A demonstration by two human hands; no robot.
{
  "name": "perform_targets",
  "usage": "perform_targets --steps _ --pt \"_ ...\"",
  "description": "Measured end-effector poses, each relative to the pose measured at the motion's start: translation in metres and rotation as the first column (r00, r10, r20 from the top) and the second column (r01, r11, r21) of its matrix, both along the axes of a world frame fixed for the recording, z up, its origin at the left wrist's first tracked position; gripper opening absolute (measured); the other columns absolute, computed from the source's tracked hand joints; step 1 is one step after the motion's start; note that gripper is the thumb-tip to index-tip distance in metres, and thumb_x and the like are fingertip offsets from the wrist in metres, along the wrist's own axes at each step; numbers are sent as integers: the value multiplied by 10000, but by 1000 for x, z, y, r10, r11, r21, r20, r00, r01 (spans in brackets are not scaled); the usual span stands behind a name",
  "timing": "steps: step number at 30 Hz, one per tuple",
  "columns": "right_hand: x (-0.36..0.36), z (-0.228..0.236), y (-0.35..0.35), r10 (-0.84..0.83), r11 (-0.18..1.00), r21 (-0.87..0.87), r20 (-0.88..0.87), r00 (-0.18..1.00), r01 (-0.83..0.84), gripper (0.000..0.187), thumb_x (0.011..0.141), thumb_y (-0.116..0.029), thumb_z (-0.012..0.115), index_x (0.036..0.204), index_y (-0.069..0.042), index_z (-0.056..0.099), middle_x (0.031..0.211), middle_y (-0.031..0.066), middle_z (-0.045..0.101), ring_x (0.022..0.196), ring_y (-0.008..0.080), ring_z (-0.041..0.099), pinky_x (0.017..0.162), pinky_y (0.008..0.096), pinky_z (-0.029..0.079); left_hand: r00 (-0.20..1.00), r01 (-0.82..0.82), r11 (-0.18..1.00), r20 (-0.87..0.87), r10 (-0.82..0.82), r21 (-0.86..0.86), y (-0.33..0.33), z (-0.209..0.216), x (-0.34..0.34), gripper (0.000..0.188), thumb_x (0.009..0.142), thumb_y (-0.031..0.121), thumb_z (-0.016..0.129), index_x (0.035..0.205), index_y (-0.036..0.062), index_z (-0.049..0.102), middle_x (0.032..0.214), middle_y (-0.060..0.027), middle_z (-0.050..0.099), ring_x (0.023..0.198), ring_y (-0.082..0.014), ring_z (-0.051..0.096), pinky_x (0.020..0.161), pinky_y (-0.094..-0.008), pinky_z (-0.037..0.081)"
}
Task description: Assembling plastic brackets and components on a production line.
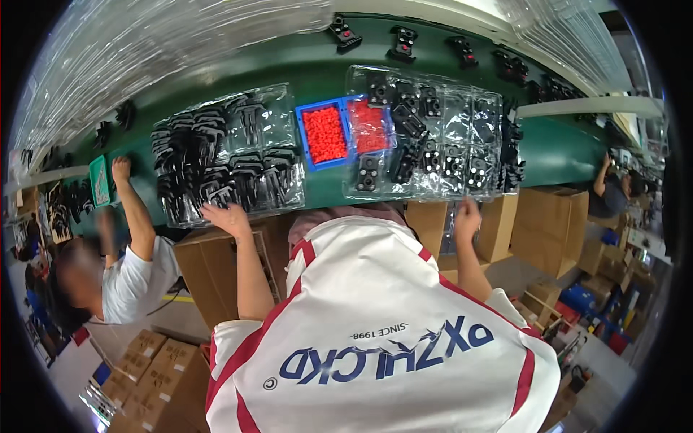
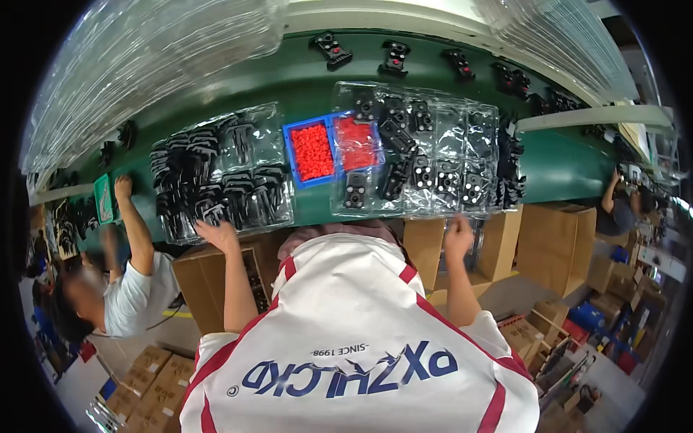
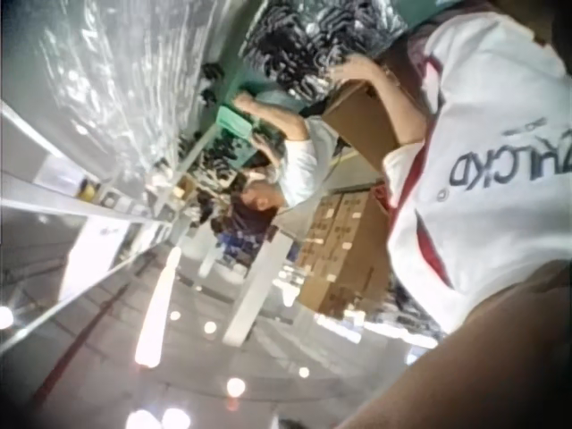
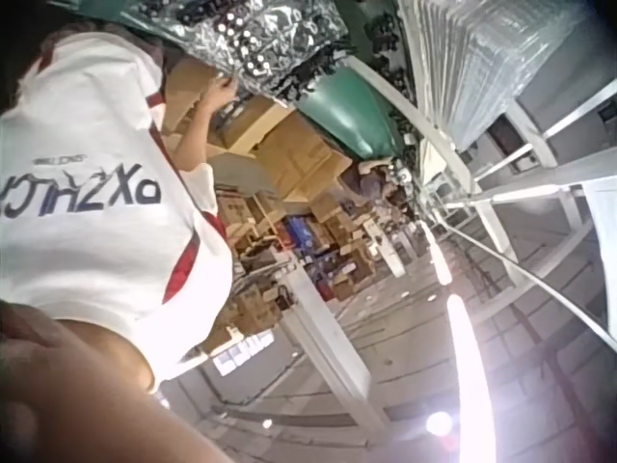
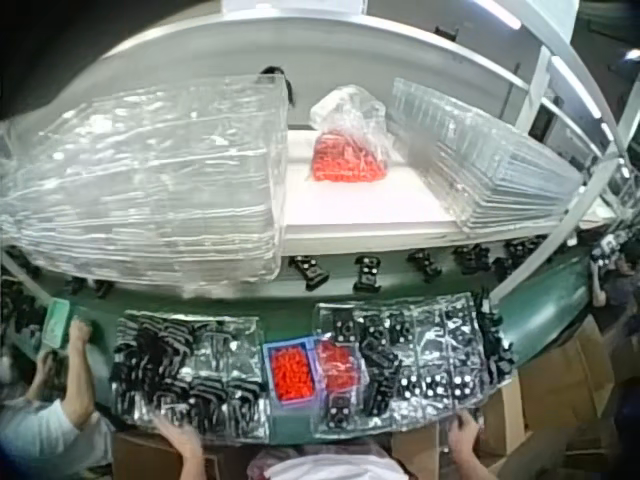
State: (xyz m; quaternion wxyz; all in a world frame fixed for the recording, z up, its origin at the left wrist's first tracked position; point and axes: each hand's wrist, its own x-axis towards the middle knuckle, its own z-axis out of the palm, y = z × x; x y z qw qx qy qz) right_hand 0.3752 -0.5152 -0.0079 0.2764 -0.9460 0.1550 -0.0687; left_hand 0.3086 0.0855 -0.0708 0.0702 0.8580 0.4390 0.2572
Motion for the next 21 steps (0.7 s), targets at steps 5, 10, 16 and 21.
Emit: perform_targets --steps 5,10,16,21 --pt "96 -6 -130 -190 982 51 195 962 183 267 869 -161 547 1052 -2 658 942 136 681 810 277 626 760 335 495 872 481 715 189 -452 -508 -157 63 53 215 852 118 585 1009 5 679 907 -159 690 771 -277 638 716 -347 509" --pt "184 2 -155 7 999 -39 -77 997 -10 370 880 -326 587 1032 6 651 943 168 680 837 309 638 760 366 494 846 403 713 -63 -529 -574 -240 34 101 454 806 280 665 1157 7 574 956 -212 669 842 -405 629 729 -446 505" --pt "202 -17 -163 169 975 -119 -160 973 -189 452 852 -434 622 1041 -26 658 912 175 687 824 390 629 733 407 489 787 306 646 -196 -585 -699 -266 51 144 359 831 343 606 943 5 646 867 -181 691 796 -424 632 708 -452 495" --pt "213 23 -176 268 963 -4 81 960 -268 306 859 -289 660 975 -6 672 679 75 630 559 197 542 558 310 439 723 485 580 -73 -687 -655 -258 68 143 290 835 273 607 829 -18 604 767 -182 672 601 -358 590 592 -416 477"
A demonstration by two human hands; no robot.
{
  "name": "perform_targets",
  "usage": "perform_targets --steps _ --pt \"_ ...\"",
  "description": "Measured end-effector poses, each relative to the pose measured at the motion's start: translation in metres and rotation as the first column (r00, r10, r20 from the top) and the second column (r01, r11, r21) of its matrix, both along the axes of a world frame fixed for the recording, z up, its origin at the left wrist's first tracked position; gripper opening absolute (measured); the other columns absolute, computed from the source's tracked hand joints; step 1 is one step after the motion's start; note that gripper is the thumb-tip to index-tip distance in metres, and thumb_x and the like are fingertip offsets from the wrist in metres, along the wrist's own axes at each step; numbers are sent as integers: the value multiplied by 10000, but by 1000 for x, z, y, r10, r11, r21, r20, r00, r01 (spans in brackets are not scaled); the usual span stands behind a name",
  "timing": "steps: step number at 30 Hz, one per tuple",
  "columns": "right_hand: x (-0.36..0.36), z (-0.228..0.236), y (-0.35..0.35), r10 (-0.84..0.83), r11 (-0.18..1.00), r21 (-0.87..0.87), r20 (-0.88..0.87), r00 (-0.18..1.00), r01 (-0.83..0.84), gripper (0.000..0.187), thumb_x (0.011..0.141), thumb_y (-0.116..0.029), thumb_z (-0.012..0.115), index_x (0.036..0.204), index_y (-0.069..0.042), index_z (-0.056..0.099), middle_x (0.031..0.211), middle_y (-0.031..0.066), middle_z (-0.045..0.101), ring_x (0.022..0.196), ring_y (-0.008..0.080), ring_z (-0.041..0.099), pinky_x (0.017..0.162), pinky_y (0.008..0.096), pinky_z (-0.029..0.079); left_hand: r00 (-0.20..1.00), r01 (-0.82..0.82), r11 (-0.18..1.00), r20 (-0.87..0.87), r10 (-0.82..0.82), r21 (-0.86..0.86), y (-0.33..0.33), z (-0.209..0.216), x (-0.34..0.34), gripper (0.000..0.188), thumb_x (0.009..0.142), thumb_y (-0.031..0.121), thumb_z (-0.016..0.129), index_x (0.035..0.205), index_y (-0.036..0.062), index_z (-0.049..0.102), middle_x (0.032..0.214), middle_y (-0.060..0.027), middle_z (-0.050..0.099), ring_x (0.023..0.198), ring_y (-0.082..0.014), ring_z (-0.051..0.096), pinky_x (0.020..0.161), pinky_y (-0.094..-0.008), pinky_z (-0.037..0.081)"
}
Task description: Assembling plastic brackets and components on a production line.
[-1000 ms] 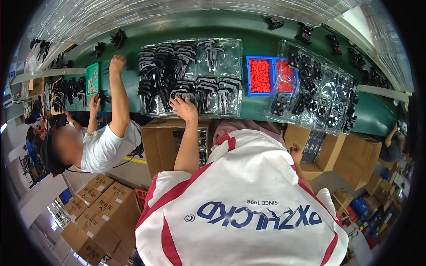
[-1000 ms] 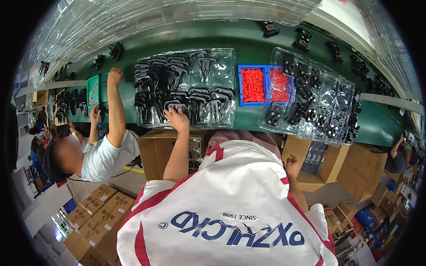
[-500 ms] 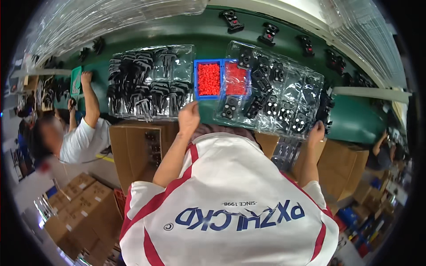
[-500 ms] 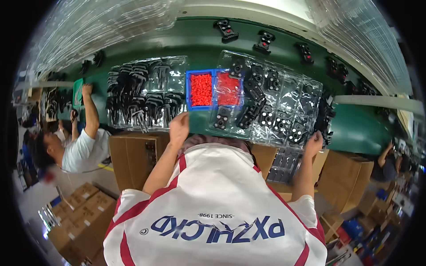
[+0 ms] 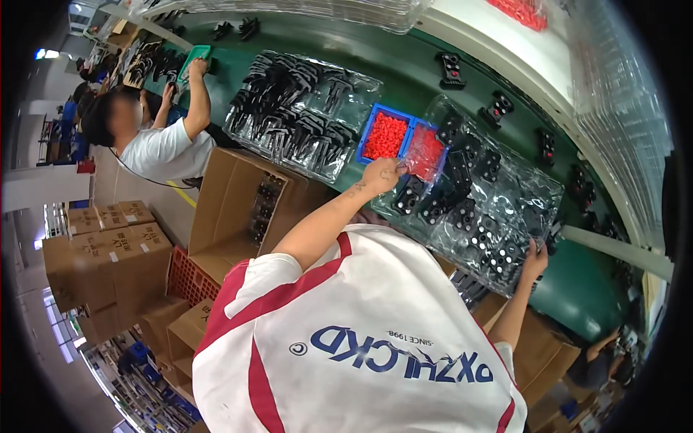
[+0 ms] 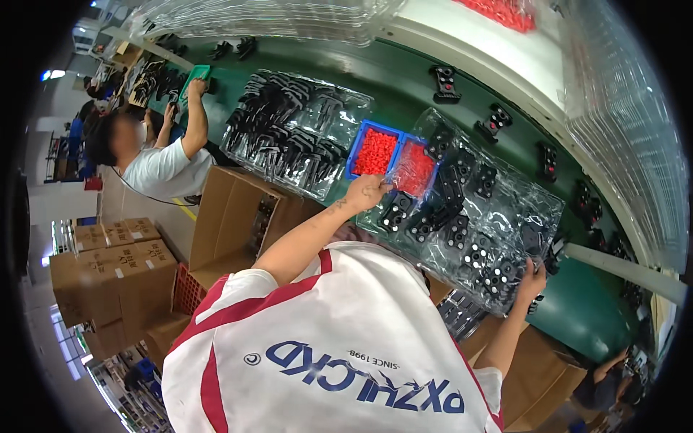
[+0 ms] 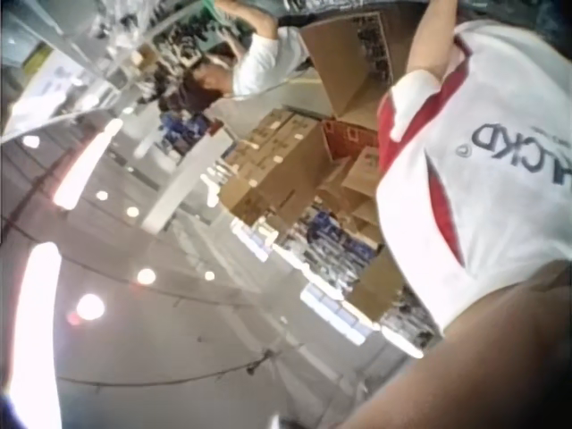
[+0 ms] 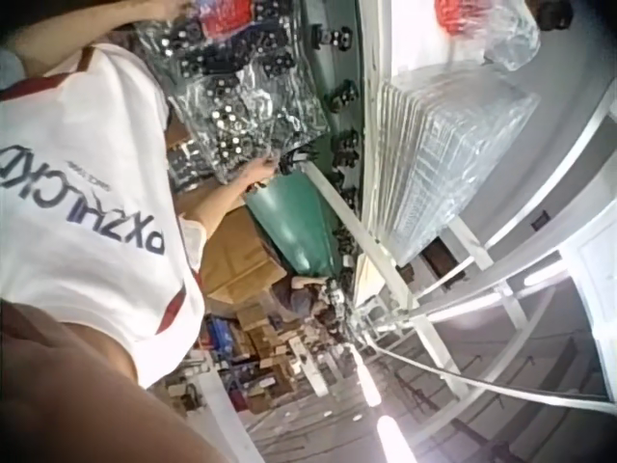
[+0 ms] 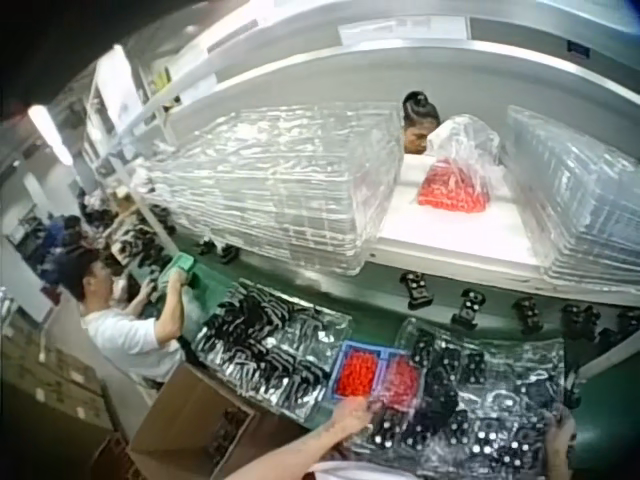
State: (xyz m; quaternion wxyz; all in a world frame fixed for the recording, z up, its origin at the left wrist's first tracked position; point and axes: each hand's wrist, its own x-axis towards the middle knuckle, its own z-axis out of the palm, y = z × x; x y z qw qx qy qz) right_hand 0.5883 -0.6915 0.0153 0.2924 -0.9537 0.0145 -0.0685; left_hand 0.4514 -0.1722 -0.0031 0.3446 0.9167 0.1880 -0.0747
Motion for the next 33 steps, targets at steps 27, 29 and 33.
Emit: perform_targets --steps 27,29,33 --pt "60 169 476 620 748 422 -719 312 -513 580 870 -87 595 1413 -38 400 656 47 567 441 61 384 387 201 242 623 -565 212 -243 744 -798 240 204 -262 613 805 -21 505 1394 -89 348 578 -80 534 445 -138 456 459 -235 362" --pt "69 164 490 602 768 441 -745 287 -464 568 879 -112 591 1410 -36 405 599 28 535 410 54 347 363 207 206 609 -511 153 -231 759 -846 252 196 -263 616 799 -26 502 1391 -91 347 578 -95 533 449 -152 462 464 -249 379" --pt "69 164 530 608 763 458 -748 266 -456 543 880 -108 581 1389 -11 420 567 13 513 385 46 309 341 212 175 638 -397 94 -201 743 -913 267 204 -241 597 804 -29 484 1382 -90 347 574 -103 521 445 -175 469 467 -280 413"
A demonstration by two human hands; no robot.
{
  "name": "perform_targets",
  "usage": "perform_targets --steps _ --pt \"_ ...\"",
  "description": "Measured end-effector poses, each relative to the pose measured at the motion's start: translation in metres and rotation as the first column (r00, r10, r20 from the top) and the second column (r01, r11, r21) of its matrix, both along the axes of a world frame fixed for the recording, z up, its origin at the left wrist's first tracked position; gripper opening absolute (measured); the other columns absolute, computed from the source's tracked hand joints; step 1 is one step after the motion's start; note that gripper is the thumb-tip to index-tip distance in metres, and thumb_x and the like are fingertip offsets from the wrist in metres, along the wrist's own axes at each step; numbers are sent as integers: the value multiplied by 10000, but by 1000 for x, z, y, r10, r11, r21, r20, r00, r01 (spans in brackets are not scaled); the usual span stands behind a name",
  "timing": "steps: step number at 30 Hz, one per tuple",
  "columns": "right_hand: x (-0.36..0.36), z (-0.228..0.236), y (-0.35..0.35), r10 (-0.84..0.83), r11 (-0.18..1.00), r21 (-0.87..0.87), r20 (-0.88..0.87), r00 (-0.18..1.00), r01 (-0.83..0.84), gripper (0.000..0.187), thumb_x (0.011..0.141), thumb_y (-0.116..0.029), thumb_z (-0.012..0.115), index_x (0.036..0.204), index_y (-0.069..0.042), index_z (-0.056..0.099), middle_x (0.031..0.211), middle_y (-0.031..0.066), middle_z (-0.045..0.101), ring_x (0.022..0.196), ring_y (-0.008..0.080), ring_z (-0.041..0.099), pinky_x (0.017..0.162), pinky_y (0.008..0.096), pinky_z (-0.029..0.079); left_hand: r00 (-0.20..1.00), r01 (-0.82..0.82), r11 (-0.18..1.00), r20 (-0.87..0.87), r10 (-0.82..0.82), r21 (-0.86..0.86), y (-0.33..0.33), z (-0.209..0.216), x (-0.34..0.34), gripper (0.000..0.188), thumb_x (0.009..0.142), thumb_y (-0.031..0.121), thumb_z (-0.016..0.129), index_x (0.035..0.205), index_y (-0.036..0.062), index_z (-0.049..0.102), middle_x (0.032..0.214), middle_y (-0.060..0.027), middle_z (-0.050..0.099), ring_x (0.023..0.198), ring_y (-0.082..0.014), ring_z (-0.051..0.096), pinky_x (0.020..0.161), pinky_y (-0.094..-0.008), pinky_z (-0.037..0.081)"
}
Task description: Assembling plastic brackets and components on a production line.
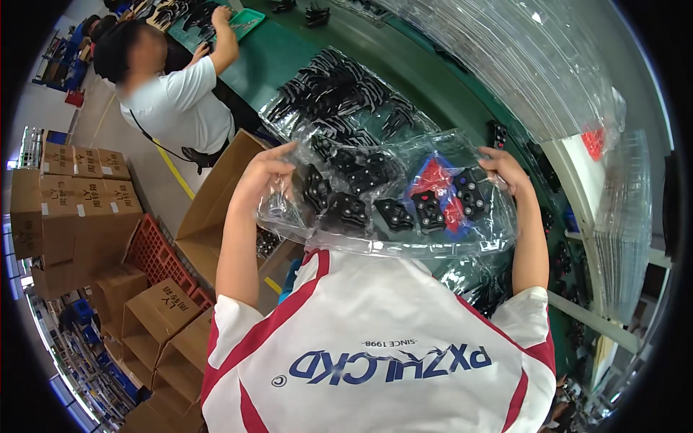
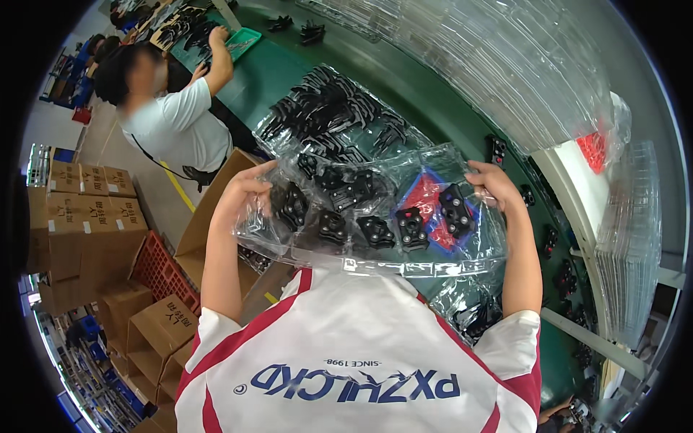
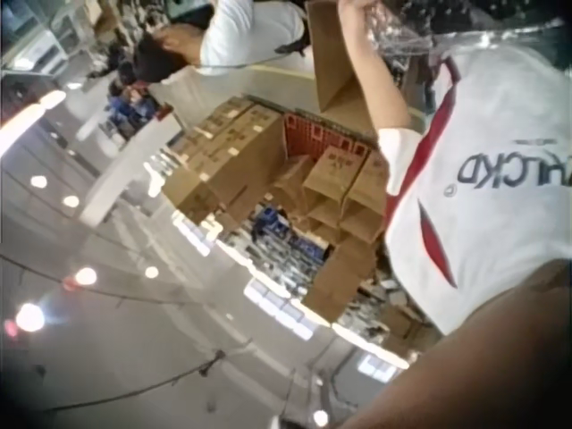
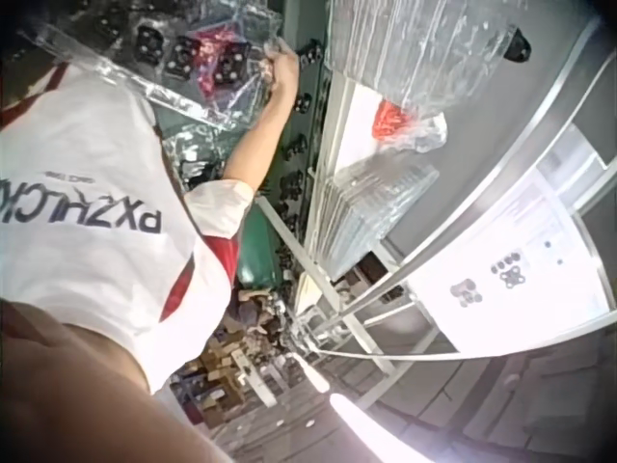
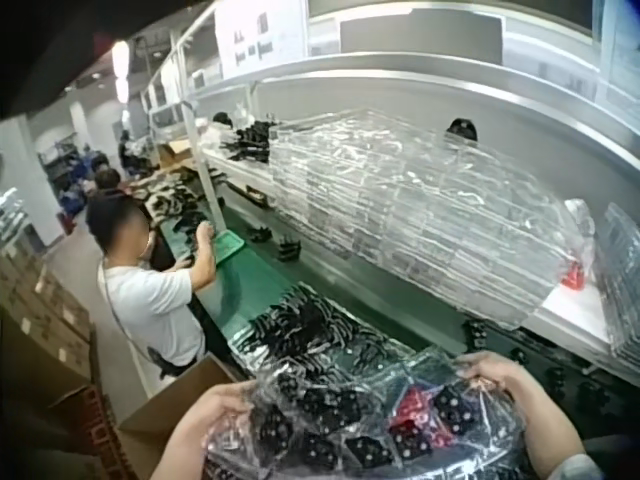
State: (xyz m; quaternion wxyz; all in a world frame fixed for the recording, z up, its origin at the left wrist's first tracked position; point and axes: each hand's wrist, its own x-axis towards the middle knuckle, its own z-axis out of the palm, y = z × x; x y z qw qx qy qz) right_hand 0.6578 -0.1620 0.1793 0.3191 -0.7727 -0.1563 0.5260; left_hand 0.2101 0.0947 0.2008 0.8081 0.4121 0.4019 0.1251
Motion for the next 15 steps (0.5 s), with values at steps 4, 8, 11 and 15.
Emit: perform_targets --steps 4,8,11,15 --pt "-1 8 29 29 999 -25 12 1000 -28 498 874 -92 571 1344 18 450 563 8 505 375 42 289 329 217 159 992 22 996 127 -11 -88 17 -1 13 584 809 -28 471 1376 -84 343 566 -103 501 436 -195 470 471 -311 441" --pt "-1 18 44 82 988 -131 32 996 -77 423 867 -90 564 1268 34 507 560 8 498 372 43 287 320 223 148 974 -1 977 222 50 -213 35 -11 9 606 798 -25 480 1383 -71 326 549 -101 477 433 -207 463 482 -333 449" --pt "-4 18 47 47 992 -116 4 999 -46 270 867 -98 555 1116 5 559 552 6 486 364 45 272 314 226 138 965 43 974 261 17 -221 29 -2 21 592 802 -26 470 1377 -56 331 542 -91 460 425 -209 463 485 -347 456" --pt "-3 16 47 41 991 -126 -35 999 -45 135 859 -102 552 973 -34 574 539 4 472 353 47 258 308 230 133 980 44 984 197 -9 -174 24 3 29 579 810 -23 467 1374 -43 341 539 -84 450 423 -208 460 486 -358 454"
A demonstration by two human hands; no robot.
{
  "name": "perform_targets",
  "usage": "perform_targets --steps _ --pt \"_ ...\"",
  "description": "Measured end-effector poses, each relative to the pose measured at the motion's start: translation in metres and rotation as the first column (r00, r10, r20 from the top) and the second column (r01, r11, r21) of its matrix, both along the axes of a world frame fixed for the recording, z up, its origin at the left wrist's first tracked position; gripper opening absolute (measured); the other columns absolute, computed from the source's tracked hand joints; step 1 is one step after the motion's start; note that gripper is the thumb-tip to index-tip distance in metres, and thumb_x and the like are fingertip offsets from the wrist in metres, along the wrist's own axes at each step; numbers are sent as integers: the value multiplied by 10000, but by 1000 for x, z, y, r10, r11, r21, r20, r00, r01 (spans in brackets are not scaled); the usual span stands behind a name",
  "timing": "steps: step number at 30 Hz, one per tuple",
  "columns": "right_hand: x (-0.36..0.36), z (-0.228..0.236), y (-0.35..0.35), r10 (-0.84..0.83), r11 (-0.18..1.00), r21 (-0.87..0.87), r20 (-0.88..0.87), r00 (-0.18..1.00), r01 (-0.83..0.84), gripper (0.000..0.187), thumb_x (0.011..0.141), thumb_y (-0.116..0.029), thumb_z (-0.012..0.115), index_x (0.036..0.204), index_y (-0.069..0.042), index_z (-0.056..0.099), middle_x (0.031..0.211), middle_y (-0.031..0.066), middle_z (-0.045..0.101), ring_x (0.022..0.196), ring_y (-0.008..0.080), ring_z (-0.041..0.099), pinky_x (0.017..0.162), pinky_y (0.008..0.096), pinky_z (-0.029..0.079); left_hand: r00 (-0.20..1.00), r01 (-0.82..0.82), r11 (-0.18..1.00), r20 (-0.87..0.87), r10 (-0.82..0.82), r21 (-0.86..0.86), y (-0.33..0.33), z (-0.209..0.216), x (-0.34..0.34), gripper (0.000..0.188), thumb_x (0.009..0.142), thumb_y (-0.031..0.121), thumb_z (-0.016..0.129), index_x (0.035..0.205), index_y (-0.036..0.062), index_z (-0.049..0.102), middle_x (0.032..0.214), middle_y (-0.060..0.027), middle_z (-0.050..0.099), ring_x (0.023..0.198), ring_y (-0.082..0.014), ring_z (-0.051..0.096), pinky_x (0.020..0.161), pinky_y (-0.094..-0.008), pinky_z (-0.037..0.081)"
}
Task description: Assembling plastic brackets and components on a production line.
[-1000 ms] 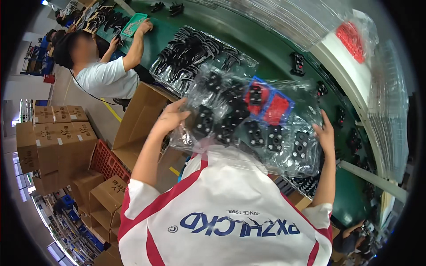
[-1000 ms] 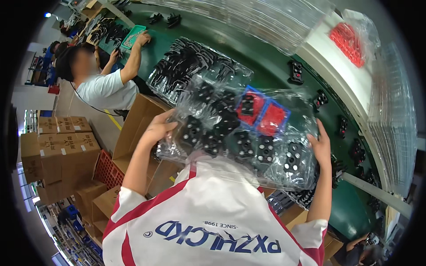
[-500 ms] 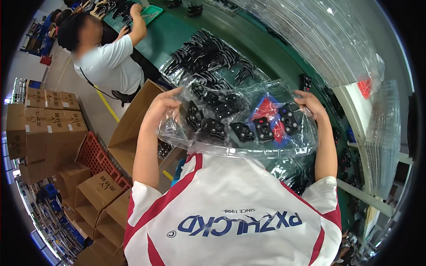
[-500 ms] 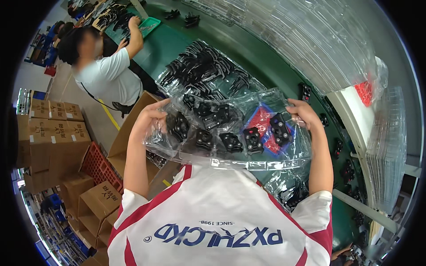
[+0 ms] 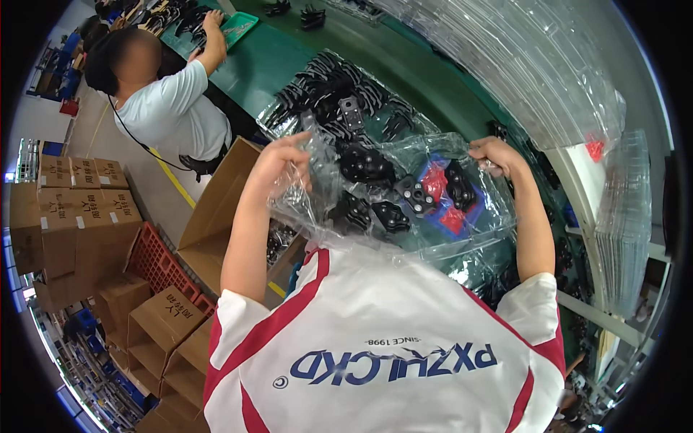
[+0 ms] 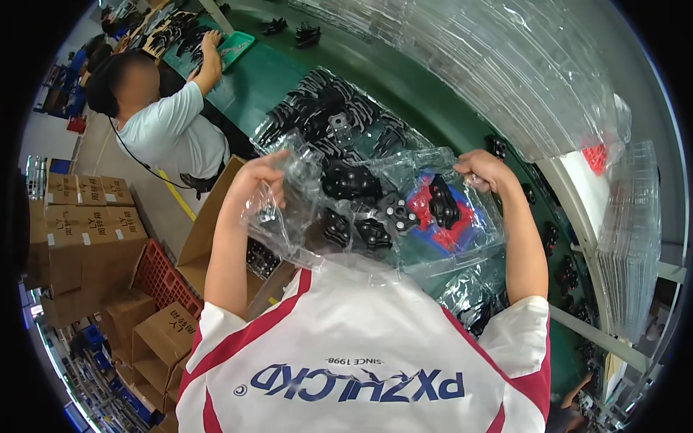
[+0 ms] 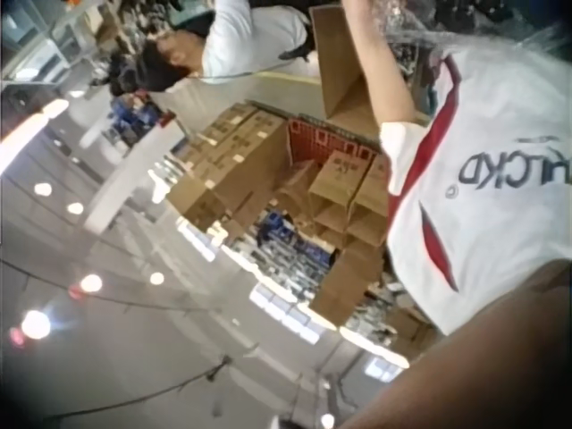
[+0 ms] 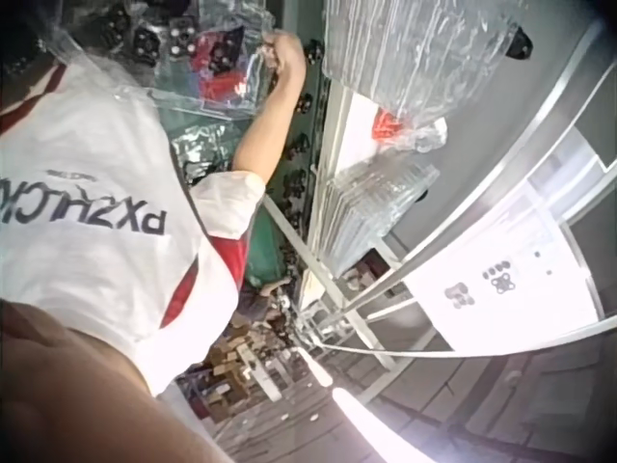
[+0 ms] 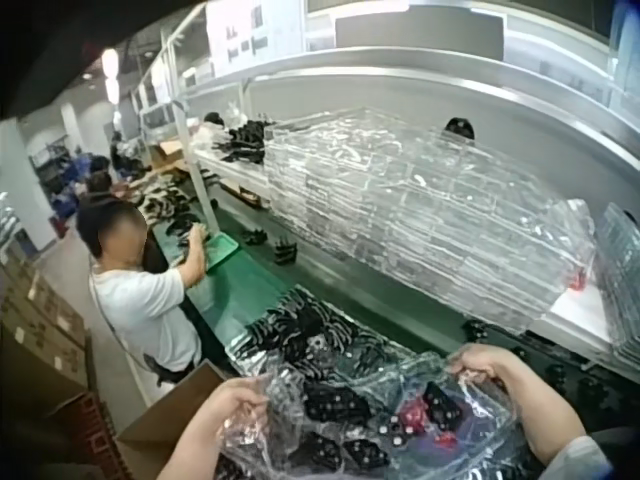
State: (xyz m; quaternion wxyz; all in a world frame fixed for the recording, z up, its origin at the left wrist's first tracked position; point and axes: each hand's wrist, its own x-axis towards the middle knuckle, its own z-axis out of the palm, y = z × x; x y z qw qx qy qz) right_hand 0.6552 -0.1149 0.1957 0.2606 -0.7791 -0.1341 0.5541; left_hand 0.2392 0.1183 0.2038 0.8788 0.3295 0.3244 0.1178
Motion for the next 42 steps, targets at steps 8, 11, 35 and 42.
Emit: perform_targets --steps 8,11,35,42 --pt "12 8 -1 99 995 25 -121 988 -96 53 829 -94 548 778 -96 535 507 3 448 341 52 226 306 231 115 999 -22 991 43 28 -136 16 -2 -20 529 833 -5 459 1356 -20 383 541 -75 440 419 -198 429 471 -365 428" --pt "12 13 9 108 994 32 -105 989 -105 63 815 -85 537 753 -95 533 498 6 444 342 52 222 306 231 108 976 -6 956 204 69 -294 27 -9 -24 493 846 7 451 1338 -2 413 543 -69 436 415 -192 409 455 -356 410" --pt "15 -3 5 -103 994 25 -168 980 109 50 761 -57 511 798 -64 543 517 27 462 340 58 270 313 215 134 944 -66 938 283 169 -341 18 -6 -47 421 873 41 422 1291 22 471 552 -55 440 446 -187 433 472 -353 428" --pt "27 -37 -47 -238 967 62 -137 961 248 190 762 -49 503 925 -35 599 518 30 477 321 58 273 300 214 143 939 -22 963 326 112 -267 18 -4 -40 457 889 70 409 1333 -34 425 559 -54 442 480 -196 470 510 -370 461"
